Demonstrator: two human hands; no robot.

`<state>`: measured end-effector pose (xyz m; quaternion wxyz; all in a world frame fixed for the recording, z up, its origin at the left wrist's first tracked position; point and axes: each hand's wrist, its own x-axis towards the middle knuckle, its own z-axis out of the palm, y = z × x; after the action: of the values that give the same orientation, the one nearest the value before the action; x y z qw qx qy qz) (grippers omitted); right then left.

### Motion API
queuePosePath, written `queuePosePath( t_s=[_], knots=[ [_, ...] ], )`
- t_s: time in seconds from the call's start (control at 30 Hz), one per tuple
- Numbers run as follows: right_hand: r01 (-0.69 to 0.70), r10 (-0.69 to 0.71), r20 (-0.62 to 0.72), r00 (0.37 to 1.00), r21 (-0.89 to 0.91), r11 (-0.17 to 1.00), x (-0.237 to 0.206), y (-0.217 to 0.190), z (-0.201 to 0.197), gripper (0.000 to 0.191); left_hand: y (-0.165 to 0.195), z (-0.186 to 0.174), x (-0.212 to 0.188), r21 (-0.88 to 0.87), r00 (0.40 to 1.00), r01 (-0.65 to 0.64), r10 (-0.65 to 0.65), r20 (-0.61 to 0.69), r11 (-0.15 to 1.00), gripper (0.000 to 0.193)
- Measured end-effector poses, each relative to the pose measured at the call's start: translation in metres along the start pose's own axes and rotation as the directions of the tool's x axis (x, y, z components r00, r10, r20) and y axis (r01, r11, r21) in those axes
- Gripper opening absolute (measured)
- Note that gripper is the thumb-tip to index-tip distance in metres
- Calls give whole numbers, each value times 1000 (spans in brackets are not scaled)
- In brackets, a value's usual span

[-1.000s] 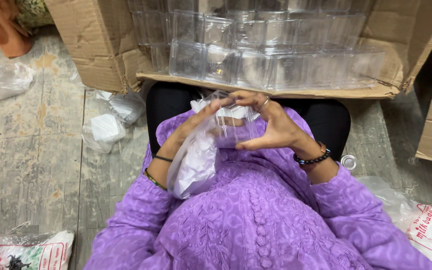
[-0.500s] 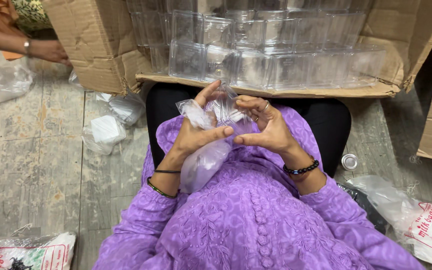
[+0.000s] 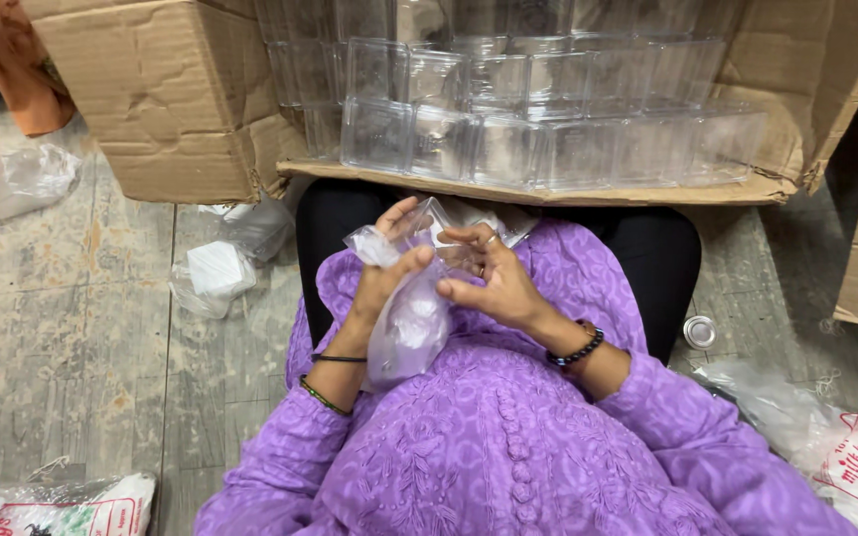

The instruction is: The person sits on the floor in front of an open cardboard box, places clear plastic containers one at a time into thin plastic bags, twists the bags closed, and stacks the bagged containers inside the box. Discarded bags and packaging material lie on the floor around them.

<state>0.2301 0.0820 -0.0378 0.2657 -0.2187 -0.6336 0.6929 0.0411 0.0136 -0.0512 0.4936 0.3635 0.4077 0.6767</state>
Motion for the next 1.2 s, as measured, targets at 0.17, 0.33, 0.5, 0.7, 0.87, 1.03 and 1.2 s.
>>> queuePosePath(
  t_s=[0.17,0.33,0.5,0.7,0.87,1.03,1.2],
  knots=[
    [-97,94,65,993,43,994,33,5,-8,71,24,-1,14,-69,928,300,-308,-210,951,79],
    [32,52,193,980,-411,911,58,-23,-39,81,46,-13,34,-439,866,416,-495,-77,796,69],
    [289,-121,378,918,-429,856,78,-46,-51,69,31,-14,46,-524,825,531,-547,142,666,58],
    [378,-227,355,907,-449,810,84,-48,-39,70,31,-27,42,-425,858,512,-470,209,747,64],
    [315,-237,215,947,-499,807,95,-55,-36,74,44,-40,54,166,976,156,-178,125,974,97],
    [119,-100,165,981,-110,987,97,-39,-22,79,44,-36,49,244,998,-11,28,-65,970,96],
    [168,-172,173,970,35,985,87,-23,-23,71,47,-29,43,222,999,3,8,-52,975,90]
  ],
)
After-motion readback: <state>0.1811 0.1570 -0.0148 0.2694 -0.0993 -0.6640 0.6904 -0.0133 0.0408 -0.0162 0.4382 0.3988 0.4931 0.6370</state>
